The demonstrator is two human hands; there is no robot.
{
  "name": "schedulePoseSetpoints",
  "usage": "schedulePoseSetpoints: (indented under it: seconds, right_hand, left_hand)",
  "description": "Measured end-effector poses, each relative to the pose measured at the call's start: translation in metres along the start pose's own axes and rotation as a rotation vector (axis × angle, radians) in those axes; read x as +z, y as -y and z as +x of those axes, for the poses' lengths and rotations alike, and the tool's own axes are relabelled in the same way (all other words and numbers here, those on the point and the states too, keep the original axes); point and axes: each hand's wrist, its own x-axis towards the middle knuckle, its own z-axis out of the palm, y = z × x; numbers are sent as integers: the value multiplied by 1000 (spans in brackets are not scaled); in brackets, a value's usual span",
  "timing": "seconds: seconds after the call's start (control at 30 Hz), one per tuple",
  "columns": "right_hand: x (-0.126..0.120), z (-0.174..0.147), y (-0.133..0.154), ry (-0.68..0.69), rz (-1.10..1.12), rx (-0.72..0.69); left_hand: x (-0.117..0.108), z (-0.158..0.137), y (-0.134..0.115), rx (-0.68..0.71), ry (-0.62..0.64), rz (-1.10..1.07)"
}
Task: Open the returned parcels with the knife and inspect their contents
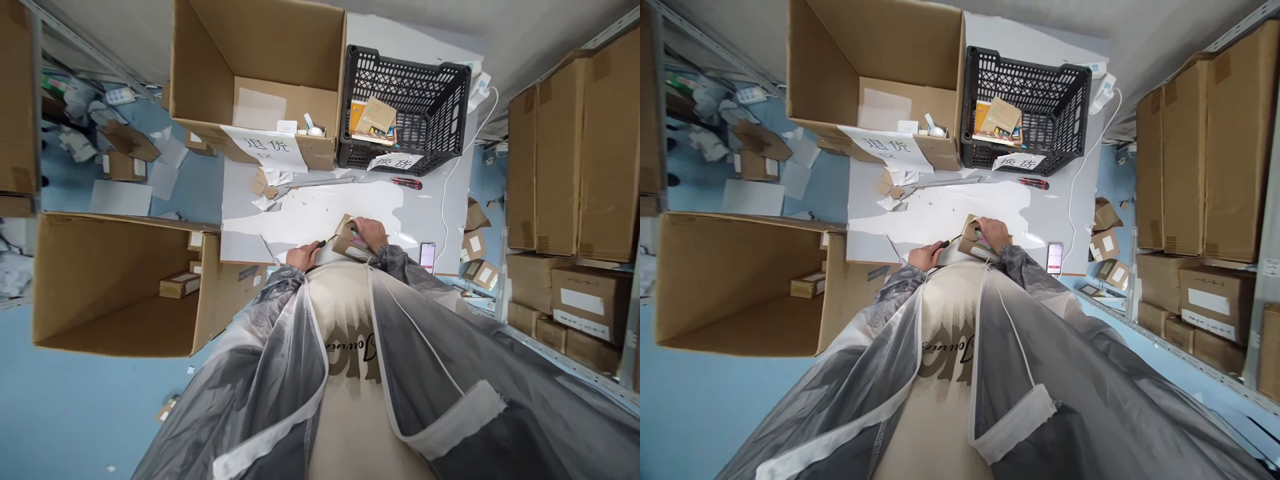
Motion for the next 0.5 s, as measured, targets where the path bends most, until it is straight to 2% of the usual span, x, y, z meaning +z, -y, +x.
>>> schedulePoseSetpoints:
  seconds: [0.1,0.17,0.23,0.37,0.5]
  right_hand:
    - [6,-6,7,8,11,16]
    - [12,-10,13,10,18,26]
    - [17,-12,17,14,25,22]
    - [26,-13,23,5,38,1]
    - [30,-12,29,-14,50,27]
  left_hand:
    - [-1,1,-3,-154,-129,-283]
    - [-3,7,-8,-203,-114,-491]
    - [-6,17,-14,-217,-46,-627]
    - [-9,37,-24,-247,57,-700]
    - [-7,43,-23,-263,-28,-711]
